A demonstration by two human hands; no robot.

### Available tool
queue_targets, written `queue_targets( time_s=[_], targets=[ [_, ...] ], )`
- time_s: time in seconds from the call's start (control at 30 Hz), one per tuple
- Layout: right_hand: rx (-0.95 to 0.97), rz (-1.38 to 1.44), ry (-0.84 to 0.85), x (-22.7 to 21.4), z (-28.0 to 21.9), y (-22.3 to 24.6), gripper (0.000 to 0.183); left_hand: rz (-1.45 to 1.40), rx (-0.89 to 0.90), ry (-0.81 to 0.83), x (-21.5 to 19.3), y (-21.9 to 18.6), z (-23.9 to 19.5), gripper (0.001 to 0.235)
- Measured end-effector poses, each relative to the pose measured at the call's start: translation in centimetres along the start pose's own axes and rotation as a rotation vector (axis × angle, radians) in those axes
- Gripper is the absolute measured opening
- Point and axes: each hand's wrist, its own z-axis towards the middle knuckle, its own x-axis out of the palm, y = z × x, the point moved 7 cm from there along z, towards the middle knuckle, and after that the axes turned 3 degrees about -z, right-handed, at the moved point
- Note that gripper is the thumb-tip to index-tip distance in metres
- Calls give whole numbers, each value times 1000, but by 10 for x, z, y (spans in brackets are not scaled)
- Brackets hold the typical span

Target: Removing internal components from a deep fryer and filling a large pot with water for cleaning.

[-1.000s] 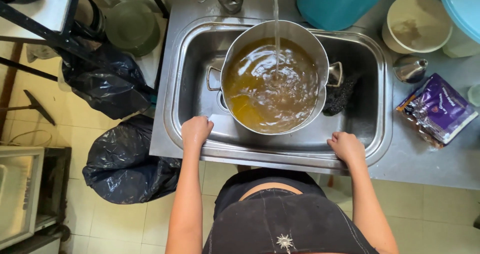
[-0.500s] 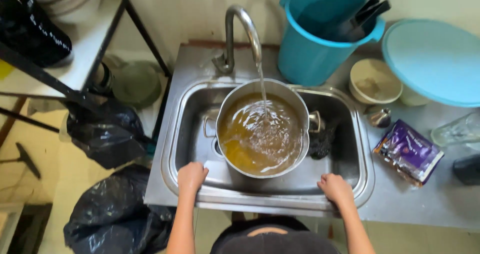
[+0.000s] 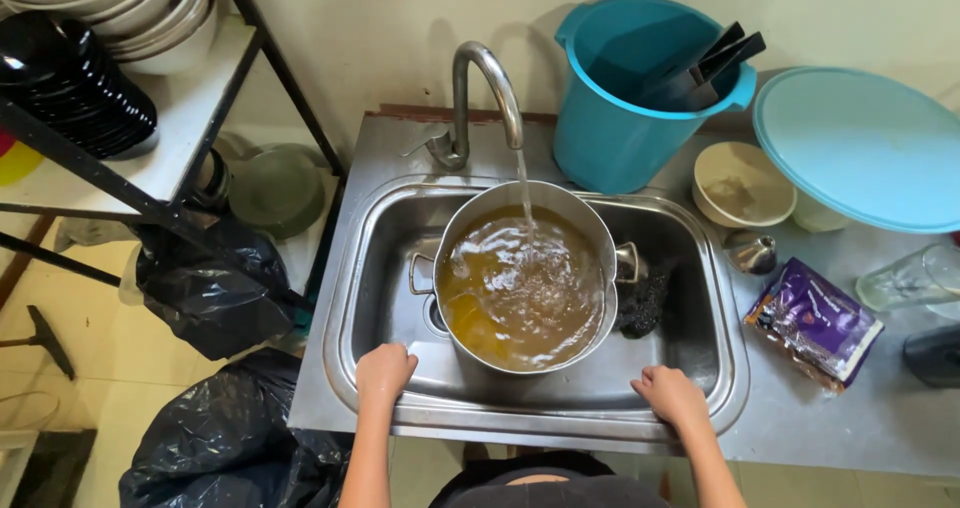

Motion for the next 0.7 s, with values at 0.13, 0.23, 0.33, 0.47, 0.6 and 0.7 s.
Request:
queue_targets(
  time_s=[0.13,0.23,0.33,0.47,0.6,0.7],
  targets=[
    [-14,29,-23,0,0,-1,44,3,6,13,2,1,2,41],
    [-7,84,-31,-12,-17,6,40,-10,11,-36,1,2,1,44],
    [-1,140,-39,-20,-27,10,38,-31,19,-70,-3,0,-2,47],
    [-4,135,-38,-26,-30,13,38,-32,9,-57,-5,-1,-4,48],
    [-3,121,-40,-19,-21,9,39,-26,10,-49,-5,0,-2,47],
    [-10,124,-26,-20,-22,10,41,-37,6,-43,-4,1,-2,47]
  ],
)
